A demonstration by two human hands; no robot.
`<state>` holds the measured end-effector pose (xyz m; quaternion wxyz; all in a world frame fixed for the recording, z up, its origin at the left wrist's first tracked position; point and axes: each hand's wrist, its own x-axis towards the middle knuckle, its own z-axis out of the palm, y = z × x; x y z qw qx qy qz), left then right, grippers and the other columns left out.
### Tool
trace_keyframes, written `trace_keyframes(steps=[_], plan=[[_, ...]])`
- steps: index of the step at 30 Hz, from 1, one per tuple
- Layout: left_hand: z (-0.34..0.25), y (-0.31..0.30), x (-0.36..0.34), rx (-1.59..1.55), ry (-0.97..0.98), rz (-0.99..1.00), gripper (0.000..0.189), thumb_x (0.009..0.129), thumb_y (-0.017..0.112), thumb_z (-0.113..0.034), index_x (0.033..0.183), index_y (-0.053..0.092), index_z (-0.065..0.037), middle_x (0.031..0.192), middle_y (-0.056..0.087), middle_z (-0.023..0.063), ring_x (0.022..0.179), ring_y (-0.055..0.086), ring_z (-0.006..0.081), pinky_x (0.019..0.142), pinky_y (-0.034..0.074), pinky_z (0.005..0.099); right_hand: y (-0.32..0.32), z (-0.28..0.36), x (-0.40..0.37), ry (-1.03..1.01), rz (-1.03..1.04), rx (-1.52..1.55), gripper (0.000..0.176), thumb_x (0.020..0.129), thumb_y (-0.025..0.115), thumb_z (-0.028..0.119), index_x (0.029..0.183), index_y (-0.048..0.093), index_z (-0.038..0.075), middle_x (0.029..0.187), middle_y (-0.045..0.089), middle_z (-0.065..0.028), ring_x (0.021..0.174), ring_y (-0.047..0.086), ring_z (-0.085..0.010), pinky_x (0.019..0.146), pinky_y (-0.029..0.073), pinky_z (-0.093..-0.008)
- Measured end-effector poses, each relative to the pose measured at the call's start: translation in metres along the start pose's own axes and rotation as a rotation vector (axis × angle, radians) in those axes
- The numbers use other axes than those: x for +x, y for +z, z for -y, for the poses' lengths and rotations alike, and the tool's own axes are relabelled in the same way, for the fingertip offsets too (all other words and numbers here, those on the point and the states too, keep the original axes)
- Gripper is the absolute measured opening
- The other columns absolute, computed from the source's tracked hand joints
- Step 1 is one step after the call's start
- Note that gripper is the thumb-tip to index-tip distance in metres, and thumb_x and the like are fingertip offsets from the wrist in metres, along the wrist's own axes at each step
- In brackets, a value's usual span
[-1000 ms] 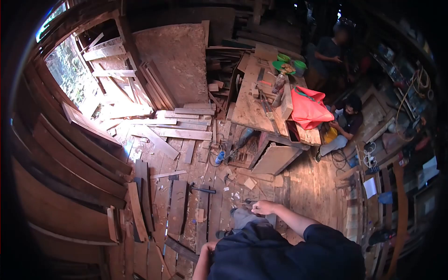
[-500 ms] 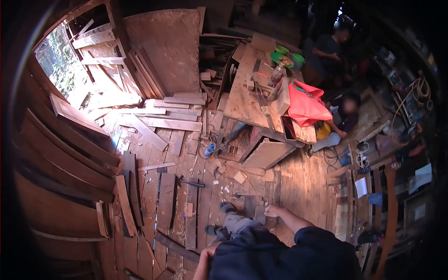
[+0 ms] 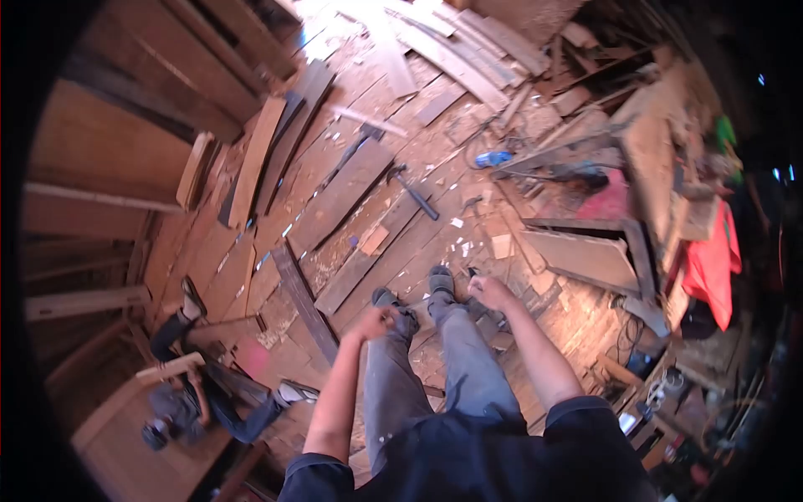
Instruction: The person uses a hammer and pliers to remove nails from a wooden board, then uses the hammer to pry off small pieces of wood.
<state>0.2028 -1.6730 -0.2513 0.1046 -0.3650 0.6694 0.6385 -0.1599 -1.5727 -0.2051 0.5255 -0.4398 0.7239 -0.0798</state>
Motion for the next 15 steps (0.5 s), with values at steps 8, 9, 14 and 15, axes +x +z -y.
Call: trace_keyframes(steps=[8,9,14,15], plan=[[0.206,-0.063,0.08,0.063,-0.311,-0.356,0.03,0.091,0.059,-0.015,0.12,0.059,-0.007,0.098,0.069,0.0141,0.09,0.067,0.0265,0.081,0.052,0.038,0.025,-0.105,0.264,-0.085,-0.032,-0.318,0.029,0.089,0.066,0.027,0.111,0.06,0.009,0.104,0.065,-0.0229,0.103,0.063,-0.0392,0.087,0.051,-0.048],[0.231,-0.061,0.086,0.107,-0.321,-0.362,0.03,0.091,0.059,-0.015,0.12,0.059,-0.007,0.101,0.068,0.0145,0.092,0.066,0.0278,0.083,0.052,0.0387,0.033,-0.12,0.293,-0.13,-0.035,-0.37,0.036,0.088,0.068,0.028,0.118,0.058,0.01,0.111,0.063,-0.0242,0.108,0.061,-0.04,0.09,0.051,-0.0479],[0.369,-0.032,0.123,0.444,-0.237,-0.587,0.034,0.091,0.062,-0.02,0.123,0.058,-0.008,0.117,0.061,0.0163,0.108,0.06,0.0331,0.092,0.049,0.0413,0.067,-0.126,0.385,-0.308,-0.113,-0.708,0.073,0.086,0.071,0.031,0.147,0.033,0.015,0.128,0.054,-0.0275,0.117,0.055,-0.047,0.098,0.048,-0.0497],[0.393,-0.022,0.131,0.509,-0.248,-0.654,0.04,0.092,0.062,-0.024,0.127,0.056,-0.008,0.125,0.057,0.0162,0.117,0.053,0.0356,0.099,0.044,0.0435,0.074,-0.123,0.397,-0.281,-0.042,-0.694,0.081,0.086,0.071,0.031,0.151,0.026,0.016,0.131,0.052,-0.0282,0.118,0.054,-0.0482,0.099,0.048,-0.0503]])
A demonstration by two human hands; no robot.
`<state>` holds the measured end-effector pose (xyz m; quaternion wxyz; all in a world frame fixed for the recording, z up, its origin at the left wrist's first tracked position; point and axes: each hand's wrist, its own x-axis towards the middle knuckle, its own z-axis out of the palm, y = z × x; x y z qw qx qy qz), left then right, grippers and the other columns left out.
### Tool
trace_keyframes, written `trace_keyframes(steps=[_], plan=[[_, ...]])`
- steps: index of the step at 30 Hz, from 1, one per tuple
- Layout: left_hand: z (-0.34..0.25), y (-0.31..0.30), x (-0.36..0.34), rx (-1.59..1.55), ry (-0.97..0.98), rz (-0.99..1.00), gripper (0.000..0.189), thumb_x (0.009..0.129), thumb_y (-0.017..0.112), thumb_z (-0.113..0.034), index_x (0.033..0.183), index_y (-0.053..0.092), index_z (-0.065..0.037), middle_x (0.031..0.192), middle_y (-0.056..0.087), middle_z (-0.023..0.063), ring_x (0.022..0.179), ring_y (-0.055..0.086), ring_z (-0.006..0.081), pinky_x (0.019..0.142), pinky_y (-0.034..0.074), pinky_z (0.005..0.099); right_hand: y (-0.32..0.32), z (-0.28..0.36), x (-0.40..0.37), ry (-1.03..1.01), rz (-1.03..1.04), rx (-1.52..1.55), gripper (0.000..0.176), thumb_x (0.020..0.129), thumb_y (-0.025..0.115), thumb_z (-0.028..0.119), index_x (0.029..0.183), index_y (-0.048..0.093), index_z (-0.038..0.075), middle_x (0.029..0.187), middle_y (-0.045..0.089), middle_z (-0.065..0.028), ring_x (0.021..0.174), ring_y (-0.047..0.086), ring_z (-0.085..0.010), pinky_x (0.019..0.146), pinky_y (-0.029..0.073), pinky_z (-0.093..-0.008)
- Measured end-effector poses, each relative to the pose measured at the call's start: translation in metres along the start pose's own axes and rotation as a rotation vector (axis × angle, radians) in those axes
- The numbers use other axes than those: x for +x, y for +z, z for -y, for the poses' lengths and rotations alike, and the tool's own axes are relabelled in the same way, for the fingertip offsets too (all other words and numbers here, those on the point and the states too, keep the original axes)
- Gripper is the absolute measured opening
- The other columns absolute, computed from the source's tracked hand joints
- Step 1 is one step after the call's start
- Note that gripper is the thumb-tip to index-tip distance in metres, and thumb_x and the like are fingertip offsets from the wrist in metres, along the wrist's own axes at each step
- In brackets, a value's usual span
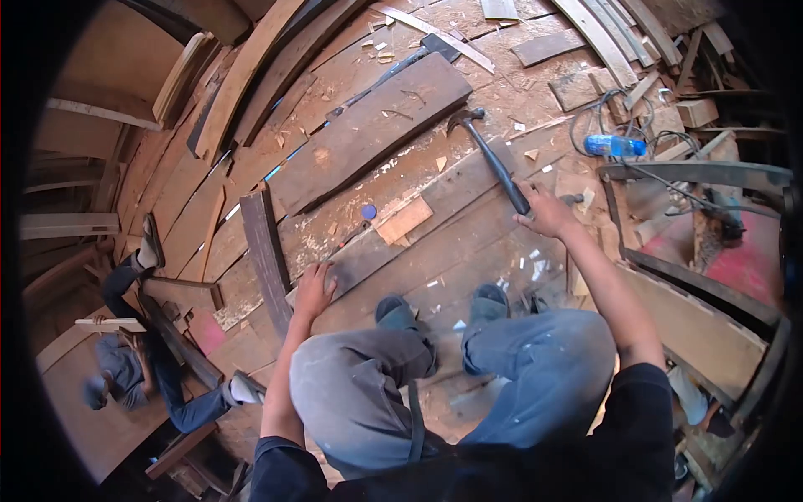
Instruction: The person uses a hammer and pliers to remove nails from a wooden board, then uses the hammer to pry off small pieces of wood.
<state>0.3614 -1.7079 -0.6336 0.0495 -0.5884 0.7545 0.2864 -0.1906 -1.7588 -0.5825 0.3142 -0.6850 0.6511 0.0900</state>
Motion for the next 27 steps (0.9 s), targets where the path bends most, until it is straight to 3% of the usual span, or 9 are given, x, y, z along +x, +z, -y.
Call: trace_keyframes(steps=[3,9,11,12,15,16,19,27], plan=[[0.015,0.055,0.006,0.08,-0.058,-0.225,0.043,0.091,0.061,-0.029,0.129,0.056,-0.01,0.123,0.055,0.0144,0.116,0.05,0.0359,0.095,0.042,0.046,0.023,-0.001,0.036,0.061,0.109,0.006,0.09,0.085,0.072,0.026,0.154,0.015,0.015,0.126,0.056,-0.0304,0.115,0.056,-0.0475,0.098,0.048,-0.051],[0.045,0.129,0.032,0.308,-0.122,-0.566,0.04,0.091,0.061,-0.033,0.126,0.059,-0.014,0.116,0.055,0.0102,0.111,0.049,0.0292,0.096,0.032,0.0499,0.071,-0.017,0.065,0.057,-0.139,0.245,0.084,0.086,0.063,0.011,0.154,0.013,0.013,0.108,0.062,-0.0355,0.106,0.06,-0.0496,0.095,0.046,-0.0517],[0.043,0.135,0.03,0.368,-0.135,-0.588,0.041,0.089,0.061,-0.033,0.125,0.059,-0.014,0.115,0.055,0.0102,0.11,0.049,0.0296,0.095,0.032,0.0506,0.087,-0.036,0.071,-0.076,-0.279,0.216,0.077,0.088,0.063,0.012,0.151,0.02,0.01,0.101,0.064,-0.0319,0.093,0.065,-0.0457,0.084,0.051,-0.0498],[0.043,0.135,0.027,0.374,-0.168,-0.532,0.053,0.086,0.065,-0.042,0.129,0.056,-0.014,0.12,0.055,0.0096,0.114,0.048,0.029,0.098,0.03,0.0516,0.085,-0.035,0.068,-0.149,-0.346,0.199,0.073,0.088,0.063,0.013,0.15,0.023,0.009,0.098,0.065,-0.0301,0.087,0.067,-0.0437,0.078,0.053,-0.0489],[0.02,0.117,0.009,0.259,-0.093,-0.524,0.069,0.08,0.069,-0.053,0.133,0.053,-0.013,0.127,0.053,0.0085,0.121,0.045,0.0274,0.103,0.026,0.0516,0.054,-0.006,0.049,0.154,-0.102,0.529,0.058,0.091,0.064,0.018,0.14,0.038,0.004,0.08,0.063,-0.0157,0.06,0.065,-0.0274,0.054,0.053,-0.0402],[0.023,0.122,0.009,0.259,-0.096,-0.535,0.081,0.074,0.073,-0.059,0.136,0.05,-0.012,0.132,0.051,0.0071,0.126,0.043,0.0257,0.106,0.023,0.0521,0.056,-0.007,0.046,0.166,-0.116,0.672,0.045,0.093,0.065,0.022,0.129,0.047,0.002,0.068,0.054,-0.0045,0.048,0.054,-0.0122,0.041,0.045,-0.0305],[0.027,0.135,0.007,0.151,-0.055,-0.598,0.078,0.074,0.077,-0.051,0.135,0.051,-0.01,0.128,0.052,0.0112,0.123,0.044,0.0317,0.106,0.023,0.0535,0.05,-0.011,0.043,0.208,0.046,0.893,0.038,0.095,0.064,0.024,0.123,0.05,0.003,0.066,0.054,-0.0019,0.05,0.055,-0.0106,0.043,0.047,-0.029],[0.014,0.146,-0.01,0.183,-0.114,-0.608,0.079,0.072,0.078,-0.056,0.132,0.053,-0.011,0.126,0.053,0.0109,0.122,0.044,0.0319,0.105,0.027,0.0498,0.056,-0.001,0.052,0.255,0.04,0.918,0.033,0.095,0.063,0.029,0.115,0.049,0.006,0.07,0.058,-0.0018,0.052,0.057,-0.0103,0.044,0.048,-0.027]])
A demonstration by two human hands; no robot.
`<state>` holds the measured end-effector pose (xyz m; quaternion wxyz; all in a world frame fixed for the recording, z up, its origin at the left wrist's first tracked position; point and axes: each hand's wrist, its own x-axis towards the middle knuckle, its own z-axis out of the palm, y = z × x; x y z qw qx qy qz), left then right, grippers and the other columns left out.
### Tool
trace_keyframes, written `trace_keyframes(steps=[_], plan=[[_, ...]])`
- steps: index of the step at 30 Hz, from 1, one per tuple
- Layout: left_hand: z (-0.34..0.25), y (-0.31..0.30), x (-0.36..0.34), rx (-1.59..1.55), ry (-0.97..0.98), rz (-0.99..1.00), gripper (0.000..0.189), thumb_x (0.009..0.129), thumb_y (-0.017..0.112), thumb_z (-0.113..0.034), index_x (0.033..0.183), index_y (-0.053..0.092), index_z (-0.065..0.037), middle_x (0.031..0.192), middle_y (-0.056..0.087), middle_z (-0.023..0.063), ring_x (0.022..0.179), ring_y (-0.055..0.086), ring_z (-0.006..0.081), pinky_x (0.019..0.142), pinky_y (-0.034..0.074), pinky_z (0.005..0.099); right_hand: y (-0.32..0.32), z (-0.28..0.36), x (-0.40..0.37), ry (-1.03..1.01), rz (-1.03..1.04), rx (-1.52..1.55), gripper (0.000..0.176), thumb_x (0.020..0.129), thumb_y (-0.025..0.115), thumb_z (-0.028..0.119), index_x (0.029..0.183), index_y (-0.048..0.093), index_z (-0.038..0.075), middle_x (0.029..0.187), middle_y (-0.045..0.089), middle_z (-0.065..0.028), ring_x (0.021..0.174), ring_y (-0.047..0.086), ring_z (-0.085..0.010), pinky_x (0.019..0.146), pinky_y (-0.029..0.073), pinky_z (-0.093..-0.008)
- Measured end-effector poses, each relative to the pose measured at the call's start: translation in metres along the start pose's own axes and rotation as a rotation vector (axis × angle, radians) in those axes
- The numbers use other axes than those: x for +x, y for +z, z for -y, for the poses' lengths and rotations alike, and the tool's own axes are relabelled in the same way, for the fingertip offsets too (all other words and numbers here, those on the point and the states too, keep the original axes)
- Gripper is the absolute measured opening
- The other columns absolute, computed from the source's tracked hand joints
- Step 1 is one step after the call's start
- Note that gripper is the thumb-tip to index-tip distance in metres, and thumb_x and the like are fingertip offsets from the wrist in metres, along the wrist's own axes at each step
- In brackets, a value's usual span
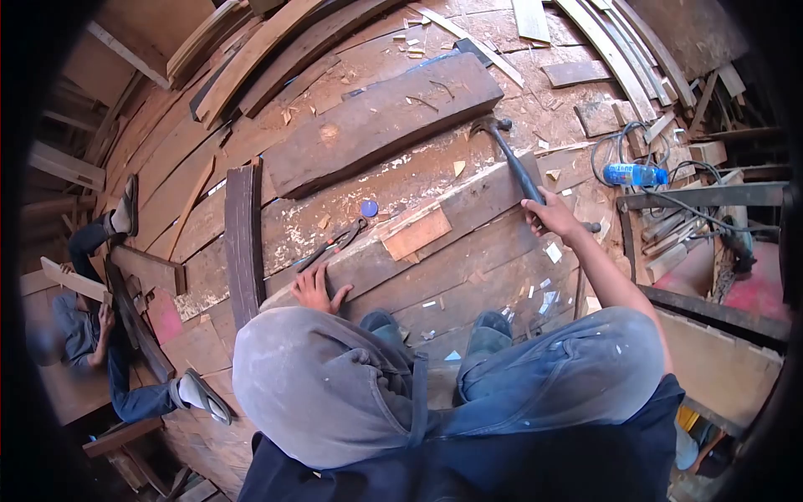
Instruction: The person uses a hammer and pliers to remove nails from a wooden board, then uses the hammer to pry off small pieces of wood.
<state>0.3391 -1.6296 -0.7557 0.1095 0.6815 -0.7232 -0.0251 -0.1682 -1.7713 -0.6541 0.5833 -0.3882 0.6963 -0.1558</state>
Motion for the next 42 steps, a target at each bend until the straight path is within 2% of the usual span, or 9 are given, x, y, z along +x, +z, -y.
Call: trace_keyframes(steps=[4,8,15,21,25,29,35,38,42], plan=[[-0.022,-0.008,-0.03,0.02,-0.15,0.179,0.083,0.071,0.076,-0.061,0.133,0.052,-0.011,0.128,0.053,0.0098,0.124,0.045,0.0312,0.105,0.028,0.0487,0.011,0.0,0.003,0.036,0.05,-0.061,0.034,0.094,0.064,0.028,0.117,0.049,0.009,0.073,0.059,-0.0017,0.053,0.058,-0.0106,0.045,0.05,-0.027],[-0.03,0.002,-0.046,0.053,-0.193,0.2,0.092,0.066,0.078,-0.063,0.136,0.049,-0.011,0.134,0.048,0.0106,0.126,0.043,0.0309,0.107,0.027,0.0495,0.024,-0.005,0.004,0.062,0.061,-0.052,0.035,0.092,0.066,0.027,0.115,0.048,0.007,0.074,0.059,-0.0023,0.053,0.058,-0.0116,0.045,0.053,-0.0288],[-0.033,-0.017,-0.027,-0.037,-0.003,0.296,0.11,0.052,0.086,-0.056,0.141,0.043,-0.01,0.135,0.047,0.0133,0.127,0.041,0.0334,0.105,0.028,0.0526,0.029,-0.02,0.032,0.001,0.008,0.163,0.025,0.092,0.065,0.02,0.107,0.05,0.005,0.073,0.058,-0.0024,0.053,0.058,-0.0119,0.045,0.053,-0.0295],[-0.03,-0.008,-0.018,-0.04,-0.03,0.354,0.112,0.044,0.09,-0.045,0.14,0.044,-0.011,0.128,0.051,0.011,0.12,0.047,0.0303,0.099,0.034,0.0499,0.016,0.003,0.033,-0.049,-0.086,0.202,0.018,0.092,0.067,0.018,0.092,0.053,0.007,0.069,0.055,-0.0005,0.049,0.051,-0.0078,0.039,0.041,-0.0255],[-0.02,-0.02,0.001,-0.088,0.033,0.322,0.111,0.042,0.09,-0.043,0.139,0.045,-0.01,0.122,0.053,0.0122,0.117,0.049,0.0312,0.095,0.036,0.0471,-0.001,0.021,0.0,0.049,0.02,0.675,0.02,0.092,0.069,0.017,0.09,0.049,0.011,0.064,0.046,0.0054,0.045,0.039,-0.0031,0.041,0.031,-0.0215],[0.001,-0.04,0.041,-0.122,0.168,0.29,0.107,0.043,0.089,-0.042,0.137,0.048,-0.009,0.117,0.055,0.0126,0.113,0.053,0.0314,0.093,0.038,0.0459,-0.017,0.019,-0.029,0.004,-0.004,0.893,0.015,0.095,0.063,0.017,0.091,0.049,0.013,0.059,0.039,0.0095,0.041,0.033,-0.0005,0.039,0.026,-0.0198],[0.025,-0.047,0.103,-0.343,0.148,0.615,0.107,0.047,0.089,-0.049,0.137,0.052,-0.006,0.125,0.063,0.0215,0.115,0.061,0.0358,0.098,0.049,0.0402,-0.042,0.006,-0.053,-0.177,-0.054,0.927,0.015,0.099,0.058,0.016,0.088,0.047,0.012,0.058,0.038,0.0093,0.041,0.034,-0.0008,0.039,0.028,-0.0198],[0.035,-0.037,0.103,-0.401,0.111,0.646,0.109,0.045,0.09,-0.046,0.139,0.049,-0.006,0.124,0.062,0.0191,0.116,0.059,0.0346,0.101,0.044,0.0462,-0.049,-0.008,-0.058,-0.22,-0.062,0.973,0.017,0.097,0.061,0.016,0.089,0.046,0.013,0.061,0.04,0.0077,0.044,0.035,-0.0021,0.041,0.028,-0.0208],[0.0,-0.037,0.064,-0.083,0.126,0.363,0.114,0.044,0.092,-0.042,0.141,0.044,-0.008,0.129,0.055,0.0161,0.121,0.052,0.0335,0.104,0.035,0.0522,-0.045,-0.013,-0.07,-0.229,-0.128,0.99,0.016,0.096,0.06,0.016,0.088,0.047,0.012,0.061,0.04,0.0076,0.044,0.036,-0.0022,0.041,0.029,-0.0205]])
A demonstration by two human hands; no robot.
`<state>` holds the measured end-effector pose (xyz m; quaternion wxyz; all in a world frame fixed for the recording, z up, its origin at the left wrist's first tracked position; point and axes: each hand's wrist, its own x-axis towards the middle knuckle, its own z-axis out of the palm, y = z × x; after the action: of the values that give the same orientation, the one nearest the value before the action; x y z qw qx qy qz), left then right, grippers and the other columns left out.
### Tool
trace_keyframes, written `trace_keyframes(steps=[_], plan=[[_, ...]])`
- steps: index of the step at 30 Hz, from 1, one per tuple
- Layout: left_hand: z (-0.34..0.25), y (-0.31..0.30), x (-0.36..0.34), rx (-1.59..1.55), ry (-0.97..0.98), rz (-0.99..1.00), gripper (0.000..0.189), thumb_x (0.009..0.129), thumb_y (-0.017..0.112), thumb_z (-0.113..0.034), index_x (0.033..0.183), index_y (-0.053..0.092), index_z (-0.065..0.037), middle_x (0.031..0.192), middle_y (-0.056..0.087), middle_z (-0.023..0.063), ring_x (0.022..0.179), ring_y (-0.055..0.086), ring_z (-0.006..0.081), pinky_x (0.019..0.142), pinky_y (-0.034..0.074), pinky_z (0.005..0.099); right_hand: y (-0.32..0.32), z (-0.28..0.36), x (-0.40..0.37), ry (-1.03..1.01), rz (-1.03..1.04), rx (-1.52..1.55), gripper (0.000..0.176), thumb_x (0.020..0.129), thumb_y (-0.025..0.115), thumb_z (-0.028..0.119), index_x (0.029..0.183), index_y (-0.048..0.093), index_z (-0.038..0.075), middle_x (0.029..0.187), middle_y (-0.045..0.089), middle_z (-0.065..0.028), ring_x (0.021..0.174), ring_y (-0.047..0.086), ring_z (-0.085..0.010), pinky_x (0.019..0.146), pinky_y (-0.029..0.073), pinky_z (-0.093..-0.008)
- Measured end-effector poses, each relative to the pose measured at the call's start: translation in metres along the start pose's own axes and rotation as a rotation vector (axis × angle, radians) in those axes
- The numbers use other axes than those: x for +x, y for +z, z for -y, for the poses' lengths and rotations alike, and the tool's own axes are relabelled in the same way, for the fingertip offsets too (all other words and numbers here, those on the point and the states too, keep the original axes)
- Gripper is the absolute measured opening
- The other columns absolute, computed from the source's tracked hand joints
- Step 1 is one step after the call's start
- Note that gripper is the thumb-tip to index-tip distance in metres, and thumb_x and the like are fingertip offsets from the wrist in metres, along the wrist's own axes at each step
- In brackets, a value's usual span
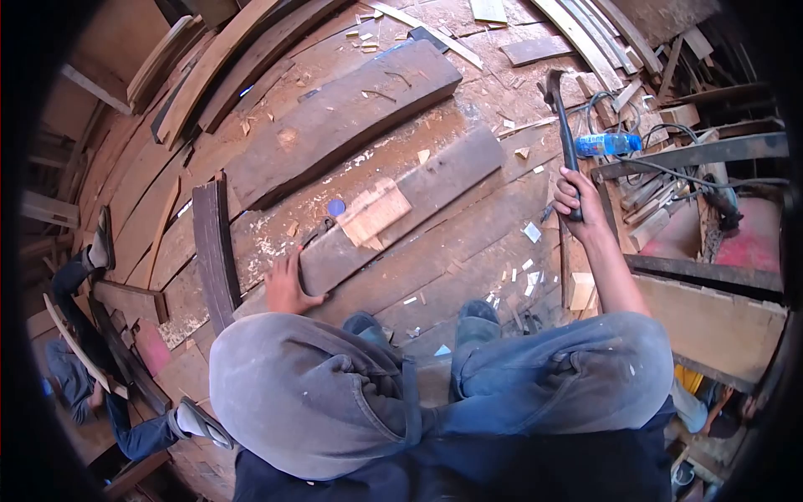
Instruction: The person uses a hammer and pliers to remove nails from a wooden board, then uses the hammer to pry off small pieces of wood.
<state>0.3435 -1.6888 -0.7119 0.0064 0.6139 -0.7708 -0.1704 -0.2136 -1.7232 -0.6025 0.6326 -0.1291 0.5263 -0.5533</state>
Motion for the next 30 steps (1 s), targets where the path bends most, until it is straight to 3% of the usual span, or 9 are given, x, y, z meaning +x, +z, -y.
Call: trace_keyframes(steps=[6,10,11,14,16,18,21,27,30], plan=[[-0.048,0.044,-0.065,0.155,-0.092,-0.348,0.098,0.059,0.088,-0.04,0.141,0.043,-0.009,0.137,0.047,0.0165,0.128,0.043,0.0377,0.107,0.029,0.0541,-0.009,-0.006,-0.006,-0.006,-0.054,0.0,0.013,0.097,0.059,0.016,0.09,0.05,0.01,0.06,0.041,0.0074,0.043,0.037,-0.0027,0.041,0.03,-0.0207],[-0.052,0.035,-0.085,0.05,-0.01,-0.233,0.076,0.07,0.081,-0.04,0.135,0.053,-0.014,0.141,0.044,0.0239,0.127,0.046,0.0408,0.102,0.039,0.0557,-0.013,-0.01,-0.003,-0.019,-0.045,-0.041,0.011,0.097,0.059,0.016,0.093,0.051,0.009,0.06,0.04,0.0072,0.043,0.037,-0.003,0.041,0.03,-0.0208],[-0.055,0.026,-0.094,0.162,0.057,-0.257,0.068,0.073,0.077,-0.04,0.132,0.056,-0.016,0.139,0.046,0.0245,0.123,0.05,0.0428,0.098,0.042,0.0544,-0.018,-0.011,0.0,-0.034,-0.021,-0.076,0.011,0.097,0.059,0.017,0.095,0.051,0.009,0.06,0.04,0.0069,0.043,0.037,-0.0031,0.041,0.03,-0.0208],[-0.034,0.064,-0.104,-0.076,-0.076,0.028,0.062,0.079,0.073,-0.039,0.133,0.055,-0.015,0.139,0.049,0.0205,0.122,0.053,0.0387,0.099,0.042,0.0533,-0.012,-0.007,0.002,-0.085,-0.028,-0.142,0.011,0.098,0.058,0.018,0.095,0.051,0.01,0.061,0.04,0.0063,0.043,0.037,-0.0035,0.041,0.03,-0.0208],[-0.031,0.087,-0.109,-0.085,-0.216,0.045,0.065,0.079,0.069,-0.037,0.138,0.052,-0.018,0.144,0.048,0.0137,0.127,0.052,0.0309,0.102,0.04,0.0499,-0.001,0.001,0.004,-0.128,-0.004,-0.194,0.013,0.098,0.059,0.019,0.096,0.05,0.01,0.062,0.04,0.0057,0.043,0.037,-0.0039,0.041,0.03,-0.0206],[-0.05,0.08,-0.118,0.089,0.031,-0.065,0.075,0.07,0.073,-0.033,0.14,0.051,-0.017,0.148,0.045,0.011,0.129,0.05,0.0294,0.102,0.038,0.0469,0.002,0.006,0.007,-0.17,0.038,-0.22,0.013,0.098,0.059,0.019,0.097,0.049,0.01,0.062,0.04,0.0054,0.043,0.037,-0.0039,0.041,0.03,-0.0206],[-0.067,0.051,-0.114,-0.027,0.03,0.07,0.078,0.075,0.069,-0.035,0.146,0.042,-0.015,0.148,0.044,0.0112,0.134,0.046,0.0295,0.108,0.034,0.0467,0.012,0.008,0.008,-0.214,0.049,-0.211,0.013,0.097,0.059,0.019,0.102,0.051,0.009,0.063,0.04,0.0052,0.043,0.037,-0.0044,0.042,0.03,-0.0213],[-0.07,0.028,-0.104,-0.19,0.09,0.134,0.087,0.071,0.075,-0.035,0.148,0.039,-0.018,0.149,0.042,0.0128,0.139,0.039,0.0336,0.112,0.031,0.0479,0.015,0.004,0.009,-0.22,0.069,-0.251,0.014,0.096,0.061,0.017,0.102,0.052,0.008,0.061,0.043,0.0045,0.043,0.04,-0.0049,0.041,0.033,-0.0216],[-0.072,0.015,-0.092,-0.158,0.045,0.24,0.093,0.065,0.081,-0.03,0.148,0.04,-0.02,0.149,0.042,0.0132,0.134,0.045,0.036,0.107,0.039,0.0468,0.008,-0.001,0.012,-0.188,0.066,-0.266,0.014,0.095,0.062,0.017,0.101,0.052,0.009,0.06,0.044,0.0041,0.043,0.041,-0.0053,0.041,0.033,-0.0216]])
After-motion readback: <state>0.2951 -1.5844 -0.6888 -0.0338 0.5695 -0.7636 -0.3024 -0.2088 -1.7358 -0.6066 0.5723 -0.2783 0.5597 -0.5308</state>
